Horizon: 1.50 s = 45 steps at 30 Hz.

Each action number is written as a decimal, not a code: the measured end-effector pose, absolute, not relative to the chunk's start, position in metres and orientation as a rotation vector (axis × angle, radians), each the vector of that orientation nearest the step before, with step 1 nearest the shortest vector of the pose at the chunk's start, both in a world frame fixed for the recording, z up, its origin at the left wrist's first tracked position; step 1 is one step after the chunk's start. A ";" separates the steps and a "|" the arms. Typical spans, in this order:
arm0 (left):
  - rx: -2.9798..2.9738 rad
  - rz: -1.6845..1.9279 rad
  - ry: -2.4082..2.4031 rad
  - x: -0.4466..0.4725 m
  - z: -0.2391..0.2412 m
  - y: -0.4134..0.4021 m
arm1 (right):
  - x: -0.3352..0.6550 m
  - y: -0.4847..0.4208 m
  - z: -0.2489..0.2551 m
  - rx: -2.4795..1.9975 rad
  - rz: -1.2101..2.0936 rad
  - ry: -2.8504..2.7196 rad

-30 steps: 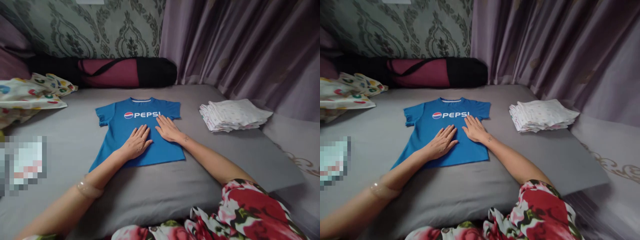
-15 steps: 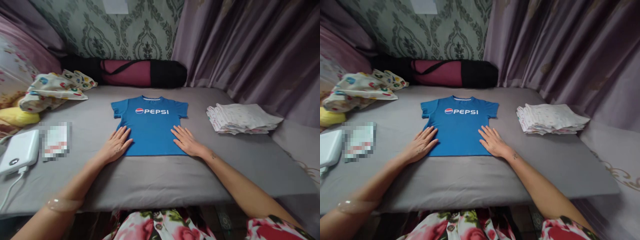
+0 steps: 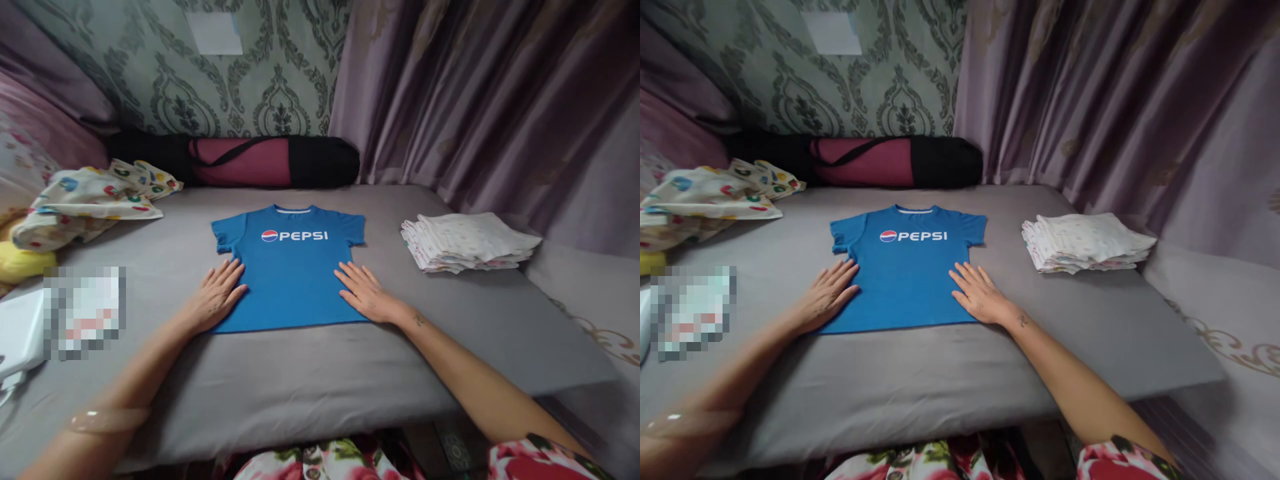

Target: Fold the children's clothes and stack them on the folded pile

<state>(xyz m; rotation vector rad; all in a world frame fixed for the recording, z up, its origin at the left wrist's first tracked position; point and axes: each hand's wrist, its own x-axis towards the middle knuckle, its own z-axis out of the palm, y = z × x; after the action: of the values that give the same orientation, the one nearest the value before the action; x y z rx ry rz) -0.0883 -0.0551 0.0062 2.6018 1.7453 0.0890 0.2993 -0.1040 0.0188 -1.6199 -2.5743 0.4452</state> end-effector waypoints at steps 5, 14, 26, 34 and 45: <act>2.554 -0.115 1.750 -0.089 0.002 -0.053 | 0.309 -0.105 0.023 -1.600 0.577 -2.524; 2.444 -0.695 1.769 -0.044 0.077 0.031 | 0.311 -0.110 0.052 -1.676 0.633 -2.245; 2.273 0.198 1.129 0.188 0.072 0.101 | 0.300 -0.127 0.048 -2.236 0.603 -1.894; 2.288 0.155 1.357 0.255 0.036 0.119 | 0.296 -0.139 0.057 -2.117 0.684 -1.907; 2.104 0.193 1.541 0.271 0.038 0.122 | 0.283 -0.150 0.058 -1.934 0.848 -1.900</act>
<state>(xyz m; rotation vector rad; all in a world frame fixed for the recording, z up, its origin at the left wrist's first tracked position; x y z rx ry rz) 0.2705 0.1216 0.0381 2.1038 1.5415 0.1932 0.2834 -0.1496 0.0576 -1.9339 -1.8998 0.8477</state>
